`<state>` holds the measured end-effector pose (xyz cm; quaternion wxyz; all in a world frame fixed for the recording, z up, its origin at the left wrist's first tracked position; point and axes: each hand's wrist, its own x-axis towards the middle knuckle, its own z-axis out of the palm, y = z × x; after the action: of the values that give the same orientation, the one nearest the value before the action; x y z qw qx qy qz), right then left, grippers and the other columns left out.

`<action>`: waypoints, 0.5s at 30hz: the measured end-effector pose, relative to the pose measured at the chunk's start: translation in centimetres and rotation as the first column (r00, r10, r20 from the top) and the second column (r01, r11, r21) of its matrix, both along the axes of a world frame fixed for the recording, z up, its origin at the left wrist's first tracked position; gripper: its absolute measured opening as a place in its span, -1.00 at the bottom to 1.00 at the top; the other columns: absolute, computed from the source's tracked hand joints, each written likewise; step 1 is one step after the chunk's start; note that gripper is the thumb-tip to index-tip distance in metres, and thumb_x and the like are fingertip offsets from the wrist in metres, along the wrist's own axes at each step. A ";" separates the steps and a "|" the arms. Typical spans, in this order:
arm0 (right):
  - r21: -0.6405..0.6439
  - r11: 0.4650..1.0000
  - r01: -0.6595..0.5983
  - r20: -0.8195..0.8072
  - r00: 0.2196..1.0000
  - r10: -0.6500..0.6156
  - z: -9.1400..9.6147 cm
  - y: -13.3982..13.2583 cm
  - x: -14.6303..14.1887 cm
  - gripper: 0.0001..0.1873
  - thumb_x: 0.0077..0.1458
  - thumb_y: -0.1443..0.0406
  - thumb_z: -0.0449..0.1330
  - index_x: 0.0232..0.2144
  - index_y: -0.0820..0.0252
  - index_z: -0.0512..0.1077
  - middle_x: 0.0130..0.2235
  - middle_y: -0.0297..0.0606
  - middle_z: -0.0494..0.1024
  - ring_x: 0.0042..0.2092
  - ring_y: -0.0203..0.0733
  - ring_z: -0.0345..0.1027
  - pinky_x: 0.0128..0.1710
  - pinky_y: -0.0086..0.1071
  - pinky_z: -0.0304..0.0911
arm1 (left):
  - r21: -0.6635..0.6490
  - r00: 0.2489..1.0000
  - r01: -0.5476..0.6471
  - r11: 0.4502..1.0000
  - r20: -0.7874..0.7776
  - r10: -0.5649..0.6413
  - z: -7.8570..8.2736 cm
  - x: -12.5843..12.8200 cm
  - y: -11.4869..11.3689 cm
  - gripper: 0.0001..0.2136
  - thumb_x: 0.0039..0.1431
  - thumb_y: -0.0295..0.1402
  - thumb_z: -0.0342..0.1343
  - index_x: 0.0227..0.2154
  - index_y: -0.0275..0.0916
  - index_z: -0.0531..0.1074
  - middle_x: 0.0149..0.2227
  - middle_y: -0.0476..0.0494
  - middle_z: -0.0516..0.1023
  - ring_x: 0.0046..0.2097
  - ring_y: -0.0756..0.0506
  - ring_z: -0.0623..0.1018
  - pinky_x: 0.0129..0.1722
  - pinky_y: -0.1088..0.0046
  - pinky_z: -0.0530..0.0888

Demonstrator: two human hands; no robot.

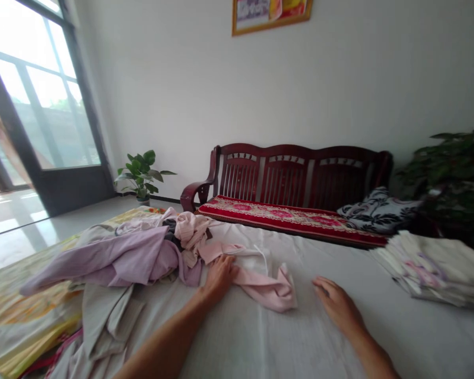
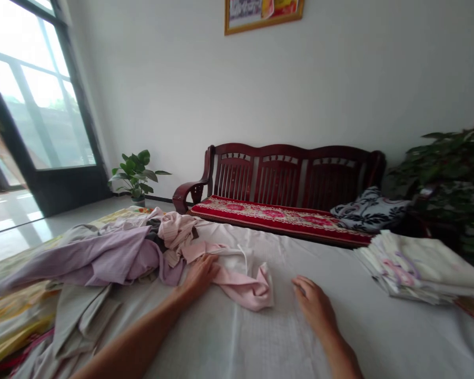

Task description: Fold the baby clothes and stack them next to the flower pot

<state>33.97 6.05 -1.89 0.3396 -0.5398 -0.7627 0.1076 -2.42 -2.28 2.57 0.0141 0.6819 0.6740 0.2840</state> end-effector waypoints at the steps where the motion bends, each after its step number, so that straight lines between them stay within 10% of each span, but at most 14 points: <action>1: 0.001 1.000 0.005 0.007 1.000 -0.005 0.2 -0.2 -0.1 -0.53 0.08 0.09 -0.03 -0.19 0.16 0.57 0.03 -0.06 0.57 0.11 0.01 0.41 0.19 -0.11 0.23 | 0.001 1.000 -0.008 1.000 -0.018 0.008 -0.4 -0.1 0.1 -0.71 0.28 -0.35 -0.02 0.01 -0.21 0.45 0.03 -0.20 0.52 0.09 -0.19 0.47 0.12 0.23 0.35; 15: -0.025 1.000 0.018 -0.019 1.000 -0.018 1.6 -1.7 -0.7 -0.60 0.09 0.18 0.02 -0.17 0.16 0.57 0.04 -0.11 0.57 0.11 -0.03 0.40 0.18 -0.14 0.23 | 0.123 0.939 0.227 0.966 0.234 -0.251 0.9 1.3 -2.1 -0.83 0.27 -0.32 -0.04 -0.30 -0.18 0.45 -0.31 -0.06 0.56 -0.24 -0.09 0.53 -0.19 0.41 0.42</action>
<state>33.26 4.34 -0.31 0.3411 -0.5497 -0.7532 0.1190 -1.13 -4.43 3.42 0.1003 0.7179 0.5650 0.3942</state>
